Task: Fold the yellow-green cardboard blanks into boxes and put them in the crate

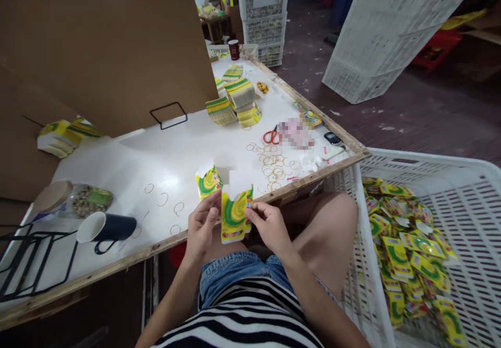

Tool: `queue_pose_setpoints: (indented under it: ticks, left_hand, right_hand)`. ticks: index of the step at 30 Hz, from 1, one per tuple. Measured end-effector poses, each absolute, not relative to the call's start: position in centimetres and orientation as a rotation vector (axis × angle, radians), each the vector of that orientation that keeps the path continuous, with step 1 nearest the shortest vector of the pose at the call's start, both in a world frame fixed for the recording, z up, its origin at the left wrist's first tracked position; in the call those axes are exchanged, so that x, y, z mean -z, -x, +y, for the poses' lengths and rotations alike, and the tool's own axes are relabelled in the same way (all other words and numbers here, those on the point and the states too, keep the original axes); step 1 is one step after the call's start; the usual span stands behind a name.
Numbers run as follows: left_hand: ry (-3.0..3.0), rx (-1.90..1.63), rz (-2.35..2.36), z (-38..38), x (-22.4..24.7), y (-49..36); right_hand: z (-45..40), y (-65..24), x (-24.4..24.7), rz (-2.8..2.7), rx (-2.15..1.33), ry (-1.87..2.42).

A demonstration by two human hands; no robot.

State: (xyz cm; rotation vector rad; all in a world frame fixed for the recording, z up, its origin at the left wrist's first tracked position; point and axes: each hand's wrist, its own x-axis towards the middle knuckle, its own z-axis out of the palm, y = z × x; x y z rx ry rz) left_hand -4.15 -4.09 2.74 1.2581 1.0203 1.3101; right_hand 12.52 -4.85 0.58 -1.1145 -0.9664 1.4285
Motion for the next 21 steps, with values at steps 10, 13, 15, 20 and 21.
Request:
queue_pose_setpoints:
  ticks: [10, 13, 15, 20, 21]
  left_hand:
    - [-0.812, -0.877, 0.743, -3.8, -2.3, 4.0]
    - [-0.764, -0.946, 0.743, -3.4, -2.2, 3.8]
    - [-0.741, -1.007, 0.759, -3.2, -1.9, 3.7]
    - [-0.791, -1.133, 0.870, -2.9, -0.9, 3.2]
    - [-0.819, -1.159, 0.913, -2.9, -0.6, 3.1]
  right_hand:
    - [-4.8, -11.8, -0.4, -0.963, -1.567, 0.996]
    - [-4.8, -11.6, -0.2, -0.886, -1.523, 1.064]
    - [-4.9, -11.6, -0.2, -0.905, -1.451, 1.117]
    - [-5.2, -11.5, -0.5, -1.146, -1.277, 1.214]
    - [-5.3, -11.4, -0.6, -1.176, -1.259, 1.228]
